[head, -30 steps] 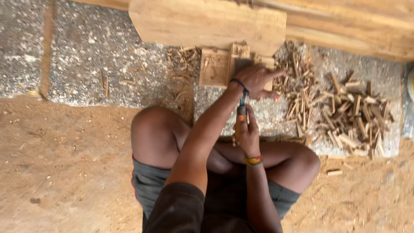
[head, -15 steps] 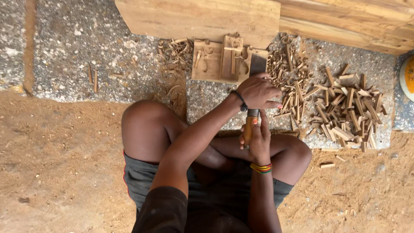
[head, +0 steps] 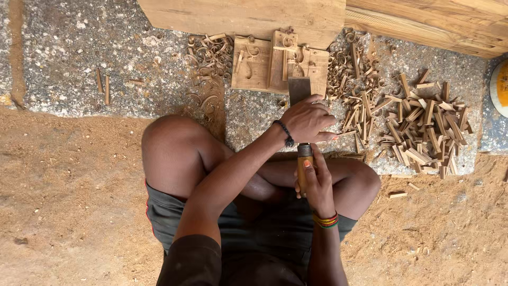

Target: The person sits cross-legged on the ground and uses a chisel to carve a small wooden block. They repeatedly strike the chisel with a mallet to shape the wood, creating wood shavings that accumulate around the work area.

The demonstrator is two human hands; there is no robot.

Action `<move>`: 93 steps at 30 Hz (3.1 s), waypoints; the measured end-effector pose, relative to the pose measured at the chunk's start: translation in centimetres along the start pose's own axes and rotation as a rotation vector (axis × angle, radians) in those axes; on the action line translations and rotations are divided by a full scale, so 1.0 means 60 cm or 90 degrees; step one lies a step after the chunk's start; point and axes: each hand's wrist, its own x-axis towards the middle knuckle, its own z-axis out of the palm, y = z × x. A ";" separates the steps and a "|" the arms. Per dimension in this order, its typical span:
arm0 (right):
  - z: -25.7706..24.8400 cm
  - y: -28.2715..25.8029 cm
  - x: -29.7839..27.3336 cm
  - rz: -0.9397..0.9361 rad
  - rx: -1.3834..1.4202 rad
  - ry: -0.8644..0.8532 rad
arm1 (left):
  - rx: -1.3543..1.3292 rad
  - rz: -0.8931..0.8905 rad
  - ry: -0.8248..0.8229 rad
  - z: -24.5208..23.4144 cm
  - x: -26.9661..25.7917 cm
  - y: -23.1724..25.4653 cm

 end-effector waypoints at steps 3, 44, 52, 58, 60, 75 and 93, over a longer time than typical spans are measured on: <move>0.003 -0.004 0.002 0.009 -0.008 -0.001 | -0.016 -0.002 0.050 0.011 -0.004 -0.008; 0.088 -0.022 0.117 -0.013 0.023 0.012 | 0.015 -0.030 0.028 -0.031 0.018 -0.133; 0.075 0.018 0.109 -0.058 0.132 0.021 | 0.122 0.148 0.313 0.056 0.008 -0.161; 0.028 0.047 0.079 -0.137 0.161 0.033 | 0.235 -0.120 0.318 0.031 -0.082 -0.141; 0.012 0.060 0.068 -0.124 0.152 0.086 | 0.236 -0.269 0.332 0.007 -0.085 -0.162; 0.012 0.081 0.032 -0.063 0.181 0.052 | 0.248 -0.298 0.330 0.016 -0.106 -0.182; 0.013 0.068 0.025 -0.051 0.121 0.050 | 0.135 -0.371 0.359 -0.002 -0.092 -0.196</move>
